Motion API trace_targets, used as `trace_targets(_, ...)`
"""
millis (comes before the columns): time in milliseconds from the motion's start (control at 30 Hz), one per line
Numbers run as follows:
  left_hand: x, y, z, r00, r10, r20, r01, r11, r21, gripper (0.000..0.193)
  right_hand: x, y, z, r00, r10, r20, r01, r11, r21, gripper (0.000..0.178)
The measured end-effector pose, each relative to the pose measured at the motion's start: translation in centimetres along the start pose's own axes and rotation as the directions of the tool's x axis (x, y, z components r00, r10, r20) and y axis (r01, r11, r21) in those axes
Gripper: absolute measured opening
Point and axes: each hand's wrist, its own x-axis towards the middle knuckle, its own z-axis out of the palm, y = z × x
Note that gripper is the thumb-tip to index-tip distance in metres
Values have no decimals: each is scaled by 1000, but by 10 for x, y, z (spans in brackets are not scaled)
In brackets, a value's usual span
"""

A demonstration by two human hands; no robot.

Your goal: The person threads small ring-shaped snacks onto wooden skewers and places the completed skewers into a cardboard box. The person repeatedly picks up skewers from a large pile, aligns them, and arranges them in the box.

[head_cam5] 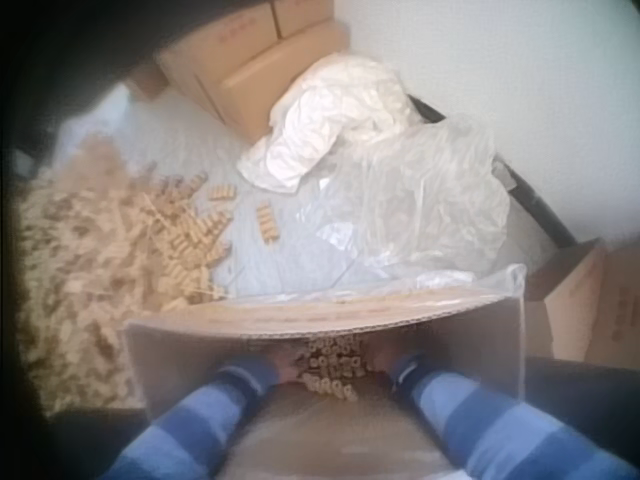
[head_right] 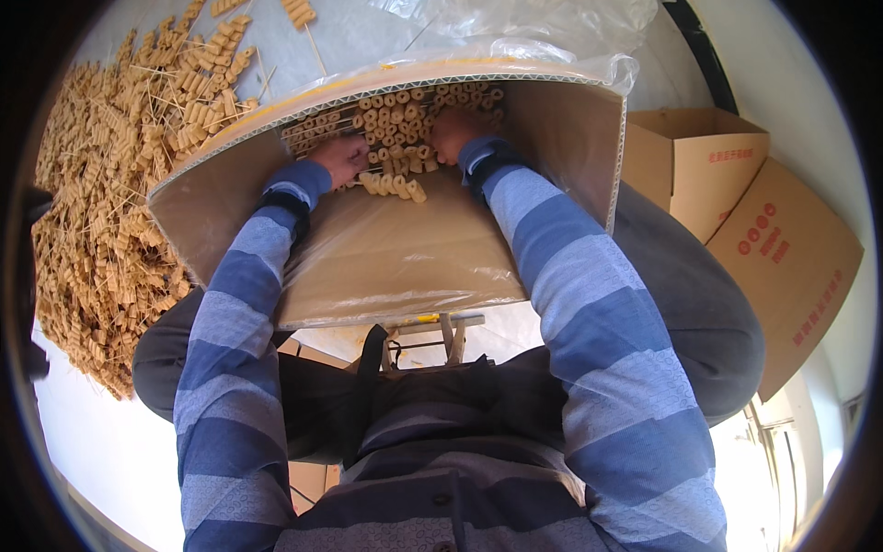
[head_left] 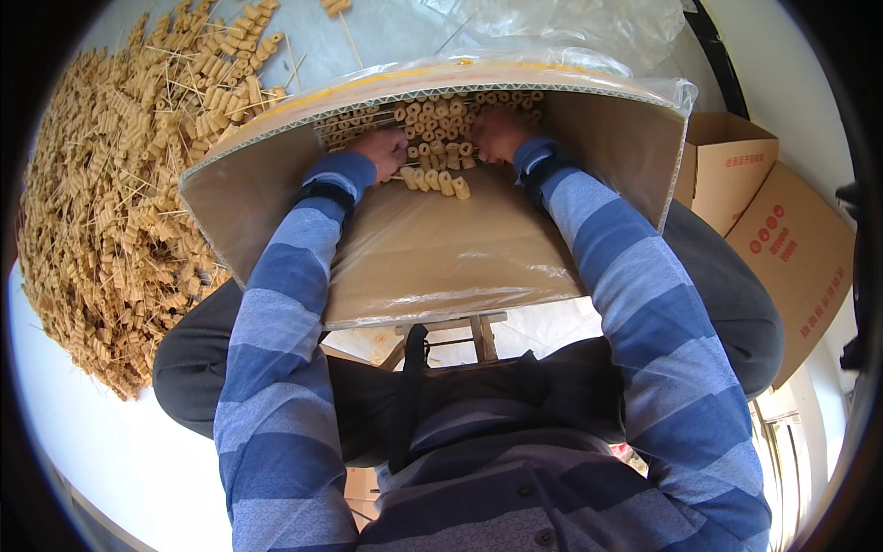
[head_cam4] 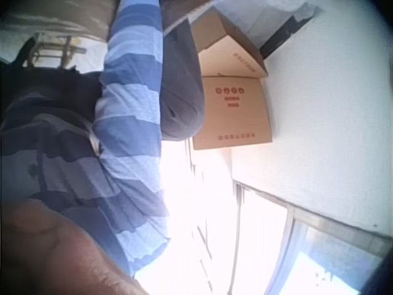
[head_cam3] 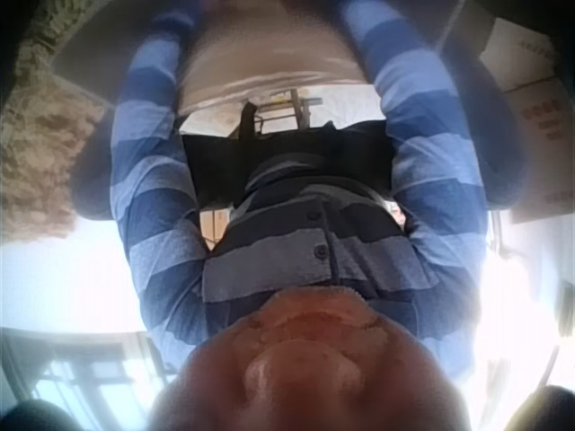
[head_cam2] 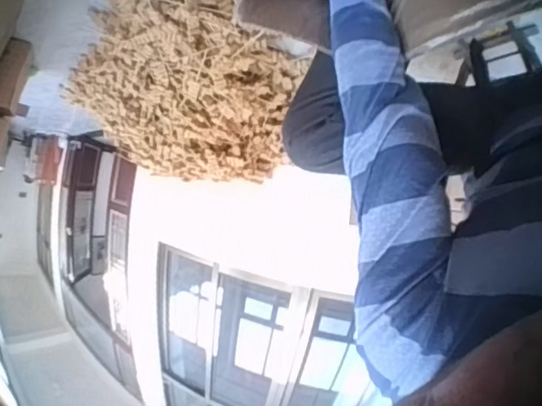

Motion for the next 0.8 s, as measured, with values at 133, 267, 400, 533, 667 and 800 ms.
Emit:
trace_targets(133, 1, 10, -1, 996, -58, 64, 57, 998, 30, 22, -14, -9, 1, 939, -133, -317, 11, 934, -358, 32)
trace_targets(267, 0, 17, 0, 997, -68, 24, 67, 996, 58, 19, -35, -29, -11, 749, -409, -522, -29, 766, -642, 36)
trace_targets(400, -3, 19, 3, 997, -50, -53, 55, 995, 86, 14, -48, -37, -35, 970, 62, 234, -23, 986, -167, 37)
trace_targets(533, -3, 20, 7, 994, -89, -66, 94, 993, 73, 15, -48, -35, -11, 959, 1, 283, 67, 971, -230, 48)
trace_targets(667, -5, 25, 8, 990, -105, -99, 117, 985, 124, 16, -45, -28, 7, 989, -143, -46, 109, 895, -432, 50)
trace_targets(800, -5, 31, 9, 986, -128, -106, 144, 976, 163, 17, -49, -27, -8, 997, -15, 77, 45, 914, -403, 48)
